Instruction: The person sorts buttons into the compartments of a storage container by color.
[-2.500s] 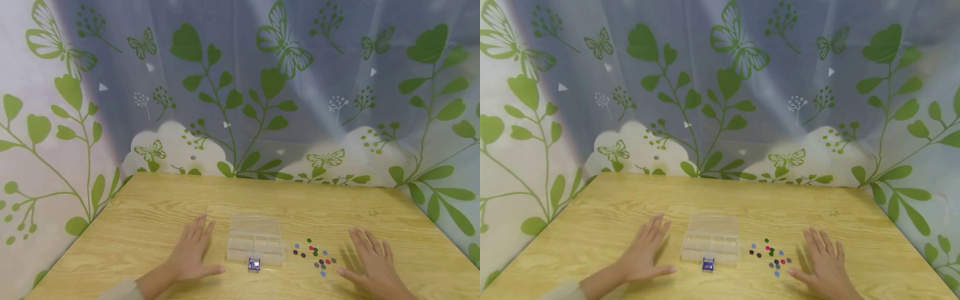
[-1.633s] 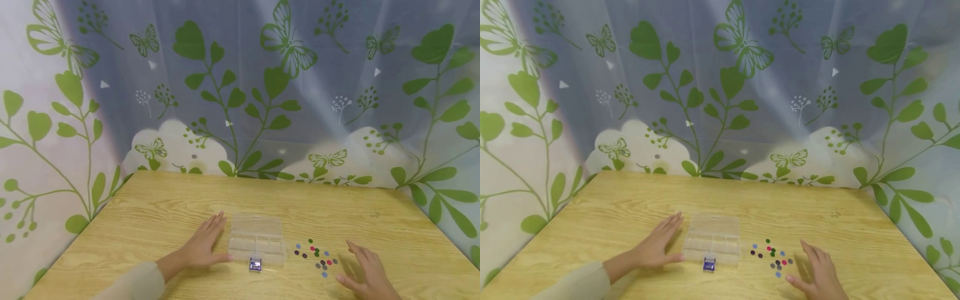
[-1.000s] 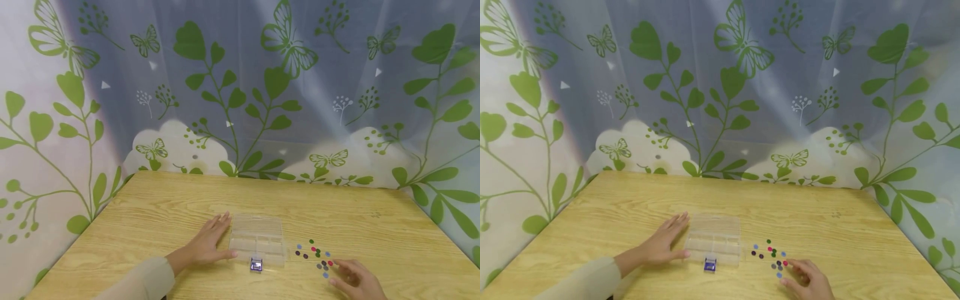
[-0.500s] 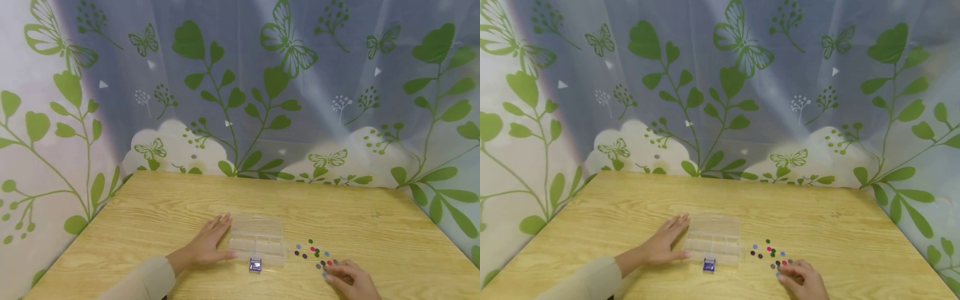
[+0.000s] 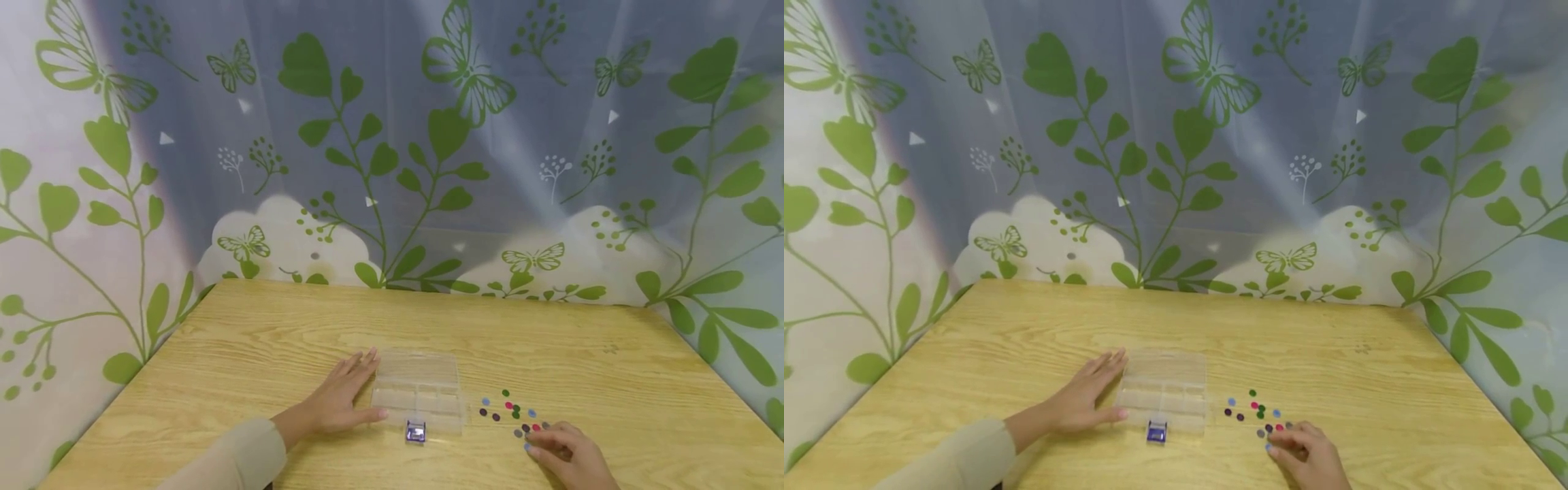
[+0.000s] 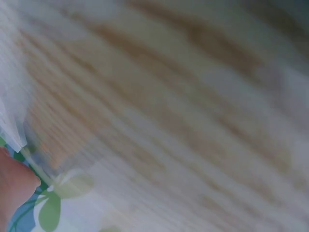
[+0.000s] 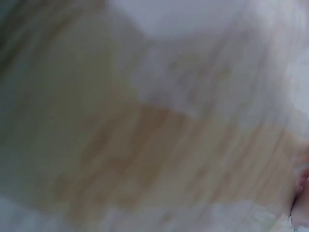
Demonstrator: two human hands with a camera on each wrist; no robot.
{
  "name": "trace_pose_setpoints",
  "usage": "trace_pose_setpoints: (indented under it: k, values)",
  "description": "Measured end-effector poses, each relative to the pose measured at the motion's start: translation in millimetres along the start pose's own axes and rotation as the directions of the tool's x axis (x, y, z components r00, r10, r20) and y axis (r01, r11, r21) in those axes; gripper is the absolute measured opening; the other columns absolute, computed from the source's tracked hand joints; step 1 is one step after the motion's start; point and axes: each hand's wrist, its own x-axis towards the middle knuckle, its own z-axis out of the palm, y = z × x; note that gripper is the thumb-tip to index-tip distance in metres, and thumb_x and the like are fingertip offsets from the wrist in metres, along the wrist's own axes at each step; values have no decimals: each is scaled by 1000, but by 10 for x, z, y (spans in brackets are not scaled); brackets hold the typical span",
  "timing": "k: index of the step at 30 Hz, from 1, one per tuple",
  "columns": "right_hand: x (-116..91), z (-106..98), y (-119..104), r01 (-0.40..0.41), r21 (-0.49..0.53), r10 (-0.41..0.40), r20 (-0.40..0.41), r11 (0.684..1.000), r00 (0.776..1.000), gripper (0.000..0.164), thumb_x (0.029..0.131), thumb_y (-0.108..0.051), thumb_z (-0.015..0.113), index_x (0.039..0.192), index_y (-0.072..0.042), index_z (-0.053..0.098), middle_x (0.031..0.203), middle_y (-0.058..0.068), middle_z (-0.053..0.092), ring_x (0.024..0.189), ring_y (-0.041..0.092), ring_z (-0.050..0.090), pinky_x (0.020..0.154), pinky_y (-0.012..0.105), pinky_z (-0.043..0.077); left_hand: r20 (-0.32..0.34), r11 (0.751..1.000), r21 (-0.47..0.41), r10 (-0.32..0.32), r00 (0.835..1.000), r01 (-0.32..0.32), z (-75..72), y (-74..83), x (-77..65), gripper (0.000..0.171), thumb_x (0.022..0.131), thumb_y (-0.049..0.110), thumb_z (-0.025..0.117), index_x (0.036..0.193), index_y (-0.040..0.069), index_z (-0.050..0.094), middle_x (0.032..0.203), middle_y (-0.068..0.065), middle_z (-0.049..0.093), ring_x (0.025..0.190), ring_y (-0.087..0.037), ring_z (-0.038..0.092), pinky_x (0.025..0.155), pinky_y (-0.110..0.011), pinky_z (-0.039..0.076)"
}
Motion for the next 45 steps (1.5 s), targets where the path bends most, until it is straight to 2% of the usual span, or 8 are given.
trace_pose_setpoints:
  k: [10, 17, 23, 35, 45]
  values:
    - [-11, 38, -17, 52, 12, -51, -49, 999, 997, 15, 78, -10, 71, 93, -8, 71, 80, -5, 56, 69, 0, 42, 63, 15, 44, 3, 1000, 20, 21, 1000, -21, 4, 10, -13, 85, 87, 59, 49, 147, 6, 21, 156, -9, 12, 143, -36, 10, 115, -57, 6]
    - [2, 42, -20, 20, -1, -20, -43, 1000, 999, 14, 79, -13, 71, 92, -10, 70, 84, -3, 57, 71, 1, 43, 65, 14, 44, -8, 999, 35, 20, 1000, -20, 1, 39, -32, 88, 84, 60, 51, 147, 6, 22, 156, -9, 12, 143, -36, 11, 115, -56, 6]
    - [10, 59, -21, 25, 1, -25, -61, 1000, 998, 10, 78, -11, 71, 88, -10, 70, 82, -4, 56, 69, 1, 43, 63, 14, 43, -8, 999, 37, 23, 1000, -23, 32, 49, -35, 88, 83, 59, 53, 146, 5, 24, 156, -9, 13, 143, -36, 12, 115, -56, 6]
    - [8, 60, -38, 41, -17, -42, -62, 999, 997, 8, 78, -11, 71, 86, -11, 70, 80, -5, 56, 69, 0, 42, 63, 14, 43, -17, 999, 39, 32, 999, -31, 49, 56, -52, 85, 83, 58, 54, 145, 6, 29, 155, -11, 14, 142, -37, 15, 115, -58, 9]
    - [14, 36, -44, 20, -16, -20, -25, 1000, 999, 9, 79, -12, 71, 87, -10, 69, 83, -3, 57, 71, 0, 44, 65, 15, 43, -24, 998, 62, 20, 999, -19, 60, 94, -71, 83, 84, 58, 53, 145, 6, 29, 155, -12, 15, 143, -36, 15, 115, -57, 12]
